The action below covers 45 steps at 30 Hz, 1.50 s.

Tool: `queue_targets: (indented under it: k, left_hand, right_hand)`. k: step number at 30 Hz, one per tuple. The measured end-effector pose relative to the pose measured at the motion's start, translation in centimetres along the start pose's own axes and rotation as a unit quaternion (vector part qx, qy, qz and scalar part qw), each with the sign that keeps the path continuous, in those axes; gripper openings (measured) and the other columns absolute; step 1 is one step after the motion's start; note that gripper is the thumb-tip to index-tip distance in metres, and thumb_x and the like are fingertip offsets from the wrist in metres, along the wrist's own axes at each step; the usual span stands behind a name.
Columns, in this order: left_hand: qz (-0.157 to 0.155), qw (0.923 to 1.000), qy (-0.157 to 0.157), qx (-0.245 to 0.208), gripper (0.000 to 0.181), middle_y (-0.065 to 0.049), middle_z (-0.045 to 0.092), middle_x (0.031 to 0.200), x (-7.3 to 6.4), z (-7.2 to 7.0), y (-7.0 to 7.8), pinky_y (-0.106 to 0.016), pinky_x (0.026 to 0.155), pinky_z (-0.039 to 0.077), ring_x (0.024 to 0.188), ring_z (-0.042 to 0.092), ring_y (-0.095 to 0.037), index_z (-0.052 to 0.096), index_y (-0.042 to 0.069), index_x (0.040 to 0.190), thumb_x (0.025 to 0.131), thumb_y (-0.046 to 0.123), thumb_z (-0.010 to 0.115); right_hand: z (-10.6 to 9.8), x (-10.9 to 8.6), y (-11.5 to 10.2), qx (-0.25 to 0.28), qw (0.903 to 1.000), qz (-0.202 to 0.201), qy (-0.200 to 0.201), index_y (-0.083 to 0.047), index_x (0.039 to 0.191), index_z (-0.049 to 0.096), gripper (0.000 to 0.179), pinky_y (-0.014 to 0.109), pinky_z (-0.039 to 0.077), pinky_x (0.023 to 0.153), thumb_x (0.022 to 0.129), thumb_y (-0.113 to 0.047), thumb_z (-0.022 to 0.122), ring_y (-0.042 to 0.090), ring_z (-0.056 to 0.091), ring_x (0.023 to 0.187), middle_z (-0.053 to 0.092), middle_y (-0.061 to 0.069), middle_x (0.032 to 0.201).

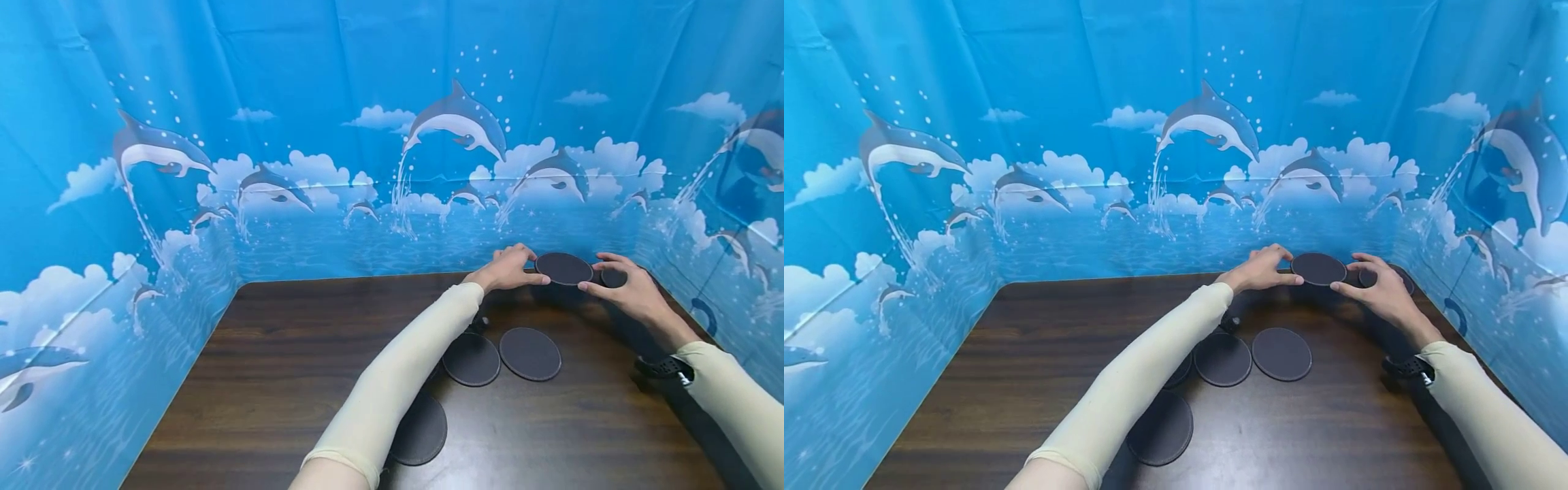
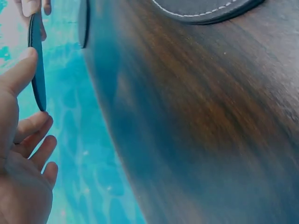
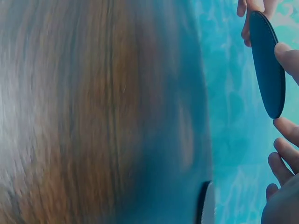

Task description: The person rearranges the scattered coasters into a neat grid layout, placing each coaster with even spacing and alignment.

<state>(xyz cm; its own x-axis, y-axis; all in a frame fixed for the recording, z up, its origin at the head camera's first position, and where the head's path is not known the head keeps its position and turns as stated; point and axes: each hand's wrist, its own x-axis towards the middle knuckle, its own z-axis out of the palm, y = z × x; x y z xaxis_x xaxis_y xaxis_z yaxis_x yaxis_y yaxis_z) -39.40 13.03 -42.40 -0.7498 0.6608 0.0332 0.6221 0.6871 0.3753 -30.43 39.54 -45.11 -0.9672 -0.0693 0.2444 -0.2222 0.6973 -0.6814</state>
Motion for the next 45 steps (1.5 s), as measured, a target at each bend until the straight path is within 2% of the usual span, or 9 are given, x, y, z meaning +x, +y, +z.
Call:
queue_targets:
  k: [7, 13, 19, 24, 27, 33, 35, 40, 45]
  left_hand:
    - [0.006, 0.9993, 0.023, -0.028, 0.066, 0.007, 0.051, 0.14, -2.3, -1.8, -1.3, -0.038, 0.116, 0.021, 0.131, 0.046, -0.008, 0.063, 0.019, 0.135, 0.087, 0.064, 0.071]
    - [0.021, 0.9978, 0.056, -0.03, 0.067, 0.008, 0.054, 0.132, -4.9, -3.6, -1.6, -0.037, 0.117, 0.02, 0.127, 0.049, -0.008, 0.065, 0.019, 0.131, 0.084, 0.066, 0.074]
    - [0.039, 0.9948, 0.094, -0.003, 0.066, 0.007, 0.054, 0.131, -7.9, -5.0, -1.9, -0.036, 0.115, 0.022, 0.123, 0.051, -0.009, 0.064, 0.017, 0.128, 0.085, 0.067, 0.071]
    - [0.041, 0.9919, 0.12, -0.002, 0.067, 0.005, 0.055, 0.131, -10.8, -4.9, -2.1, -0.036, 0.114, 0.026, 0.122, 0.052, -0.009, 0.063, 0.016, 0.129, 0.086, 0.066, 0.071]
    - [0.037, 0.9908, 0.13, -0.016, 0.069, 0.006, 0.055, 0.131, -12.4, -4.8, -2.1, -0.036, 0.113, 0.027, 0.123, 0.051, -0.009, 0.062, 0.016, 0.131, 0.085, 0.067, 0.071]
    - [0.043, 0.9868, 0.155, -0.016, 0.068, 0.006, 0.056, 0.13, -15.4, -4.7, -2.1, -0.036, 0.113, 0.027, 0.123, 0.051, -0.007, 0.064, 0.016, 0.128, 0.083, 0.066, 0.074]
    - [0.047, 0.9854, 0.163, -0.015, 0.068, 0.006, 0.056, 0.129, -16.3, -4.6, -2.1, -0.036, 0.113, 0.027, 0.122, 0.051, -0.007, 0.065, 0.015, 0.126, 0.083, 0.066, 0.074]
    - [0.052, 0.9828, 0.176, -0.017, 0.068, 0.005, 0.057, 0.128, -17.8, -3.9, -1.9, -0.037, 0.111, 0.03, 0.122, 0.052, -0.008, 0.065, 0.014, 0.125, 0.083, 0.067, 0.073]
    - [0.06, 0.98, 0.189, -0.007, 0.069, 0.003, 0.057, 0.129, -19.2, -3.7, -1.9, -0.039, 0.113, 0.03, 0.123, 0.052, -0.01, 0.065, 0.013, 0.127, 0.083, 0.065, 0.074]
  right_hand:
    - [0.9, -0.6, -2.3, 0.037, 0.9992, -0.011, 0.011, 0.003, 0.134, 0.059, 0.067, 0.079, 0.02, 0.1, 0.088, -0.041, 0.082, 0.046, 0.014, 0.149, 0.03, 0.016, 0.161]
    - [1.5, -1.4, -4.4, 0.039, 0.9975, -0.048, 0.034, 0.001, 0.133, 0.062, 0.061, 0.078, 0.014, 0.105, 0.088, -0.035, 0.083, 0.042, 0.018, 0.149, 0.034, 0.012, 0.16]
    - [2.2, -1.3, -6.7, 0.057, 0.9932, -0.091, 0.046, -0.004, 0.133, 0.064, 0.056, 0.074, 0.019, 0.107, 0.087, -0.029, 0.084, 0.035, 0.027, 0.146, 0.04, 0.004, 0.156]
    - [3.4, -2.0, -7.9, 0.07, 0.992, -0.096, 0.042, -0.007, 0.134, 0.064, 0.055, 0.072, 0.031, 0.098, 0.087, -0.027, 0.085, 0.03, 0.039, 0.138, 0.042, -0.002, 0.155]
    - [4.0, -2.7, -8.5, 0.081, 0.9899, -0.108, 0.044, -0.01, 0.133, 0.065, 0.054, 0.072, 0.029, 0.1, 0.085, -0.024, 0.086, 0.024, 0.037, 0.141, 0.044, -0.003, 0.153]
    - [4.9, -4.1, -9.5, 0.088, 0.9841, -0.146, 0.049, -0.014, 0.13, 0.068, 0.054, 0.053, 0.029, 0.108, 0.08, -0.014, 0.09, 0.012, 0.036, 0.141, 0.049, -0.002, 0.15]
    - [5.2, -4.5, -9.7, 0.093, 0.9828, -0.153, 0.047, -0.014, 0.13, 0.068, 0.056, 0.056, 0.026, 0.111, 0.079, -0.012, 0.09, 0.01, 0.035, 0.142, 0.05, 0.0, 0.149]
    - [5.7, -5.1, -9.8, 0.092, 0.9825, -0.156, 0.043, -0.012, 0.132, 0.067, 0.059, 0.061, 0.024, 0.11, 0.078, -0.009, 0.091, 0.011, 0.034, 0.143, 0.05, 0.003, 0.149]
    - [6.3, -5.9, -10.6, 0.088, 0.9826, -0.159, 0.037, -0.016, 0.13, 0.068, 0.059, 0.053, 0.028, 0.108, 0.077, -0.011, 0.092, 0.011, 0.035, 0.141, 0.05, -0.001, 0.149]
